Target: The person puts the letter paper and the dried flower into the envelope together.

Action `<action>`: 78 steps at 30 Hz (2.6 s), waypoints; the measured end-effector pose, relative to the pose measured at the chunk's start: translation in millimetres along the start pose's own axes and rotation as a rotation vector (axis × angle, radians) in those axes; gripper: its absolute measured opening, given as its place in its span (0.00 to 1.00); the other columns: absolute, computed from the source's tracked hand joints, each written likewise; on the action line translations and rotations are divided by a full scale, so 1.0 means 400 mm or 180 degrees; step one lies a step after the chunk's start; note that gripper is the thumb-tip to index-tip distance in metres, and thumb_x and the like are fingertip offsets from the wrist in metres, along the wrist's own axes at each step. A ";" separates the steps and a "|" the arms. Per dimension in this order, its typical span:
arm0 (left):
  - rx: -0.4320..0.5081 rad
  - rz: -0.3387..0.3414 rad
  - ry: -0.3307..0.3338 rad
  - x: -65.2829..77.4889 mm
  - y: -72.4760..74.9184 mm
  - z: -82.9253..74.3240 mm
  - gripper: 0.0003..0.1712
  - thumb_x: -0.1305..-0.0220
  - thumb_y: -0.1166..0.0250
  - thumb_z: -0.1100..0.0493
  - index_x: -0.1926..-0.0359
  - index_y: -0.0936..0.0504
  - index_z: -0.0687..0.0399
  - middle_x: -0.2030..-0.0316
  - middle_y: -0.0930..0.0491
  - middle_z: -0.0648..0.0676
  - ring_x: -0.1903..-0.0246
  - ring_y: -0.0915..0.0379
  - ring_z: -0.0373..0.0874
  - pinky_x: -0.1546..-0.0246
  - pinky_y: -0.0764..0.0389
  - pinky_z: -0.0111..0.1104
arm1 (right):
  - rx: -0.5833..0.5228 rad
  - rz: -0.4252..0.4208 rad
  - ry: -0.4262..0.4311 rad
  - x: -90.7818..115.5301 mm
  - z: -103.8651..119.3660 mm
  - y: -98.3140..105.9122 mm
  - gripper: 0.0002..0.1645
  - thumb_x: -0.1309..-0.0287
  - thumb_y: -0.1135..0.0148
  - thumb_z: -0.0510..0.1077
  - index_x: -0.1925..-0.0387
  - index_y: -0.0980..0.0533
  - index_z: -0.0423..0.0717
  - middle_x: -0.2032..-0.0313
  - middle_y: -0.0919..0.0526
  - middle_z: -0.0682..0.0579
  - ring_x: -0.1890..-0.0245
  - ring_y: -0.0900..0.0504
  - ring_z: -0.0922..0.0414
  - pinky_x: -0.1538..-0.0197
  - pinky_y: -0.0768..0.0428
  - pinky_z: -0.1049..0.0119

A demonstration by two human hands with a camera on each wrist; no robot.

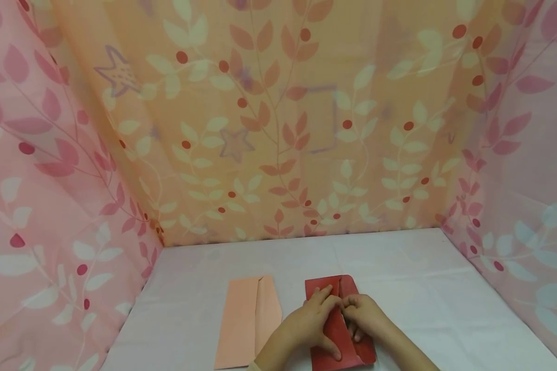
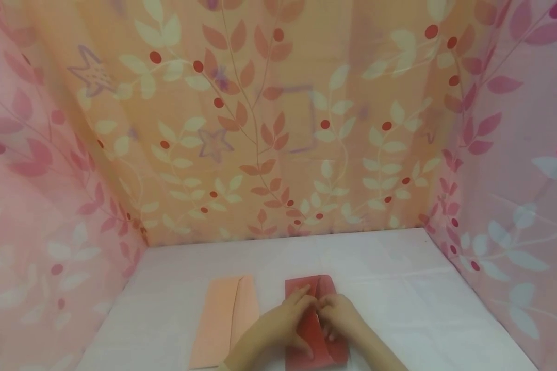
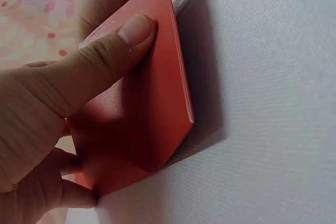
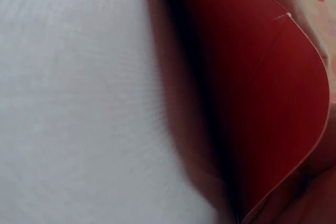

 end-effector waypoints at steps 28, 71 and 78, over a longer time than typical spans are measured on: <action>-0.0083 -0.0069 -0.0018 0.007 0.002 -0.007 0.56 0.64 0.19 0.28 0.33 0.35 0.25 0.21 0.45 0.51 0.23 0.46 0.63 0.35 0.25 0.53 | -0.0145 0.0897 0.0306 0.033 0.043 -0.021 0.14 0.33 0.40 0.40 0.48 0.20 0.42 0.78 0.16 0.46 0.81 0.17 0.58 0.78 0.18 0.66; -0.0517 0.0041 -0.0101 -0.003 -0.018 -0.004 0.59 0.64 0.20 0.26 0.28 0.35 0.22 0.23 0.40 0.50 0.25 0.43 0.61 0.39 0.25 0.59 | 0.0276 0.0269 0.0311 0.061 0.027 0.128 0.20 0.31 0.35 0.48 0.46 0.21 0.38 0.73 0.16 0.44 0.79 0.20 0.53 0.76 0.19 0.59; -0.0472 -0.0165 -0.0240 0.008 -0.008 0.037 0.48 0.54 0.25 0.26 0.32 0.31 0.22 0.25 0.37 0.49 0.26 0.39 0.53 0.37 0.23 0.48 | 0.0635 0.0259 0.0457 0.068 0.020 0.133 0.18 0.31 0.36 0.49 0.47 0.20 0.43 0.73 0.15 0.49 0.79 0.19 0.56 0.77 0.22 0.65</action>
Point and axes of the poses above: each hand's wrist, its own x-axis away from the middle knuckle, its own y-axis out of the back of the hand, z = x × y, the point moved 10 cm from there along -x, towards the middle knuckle
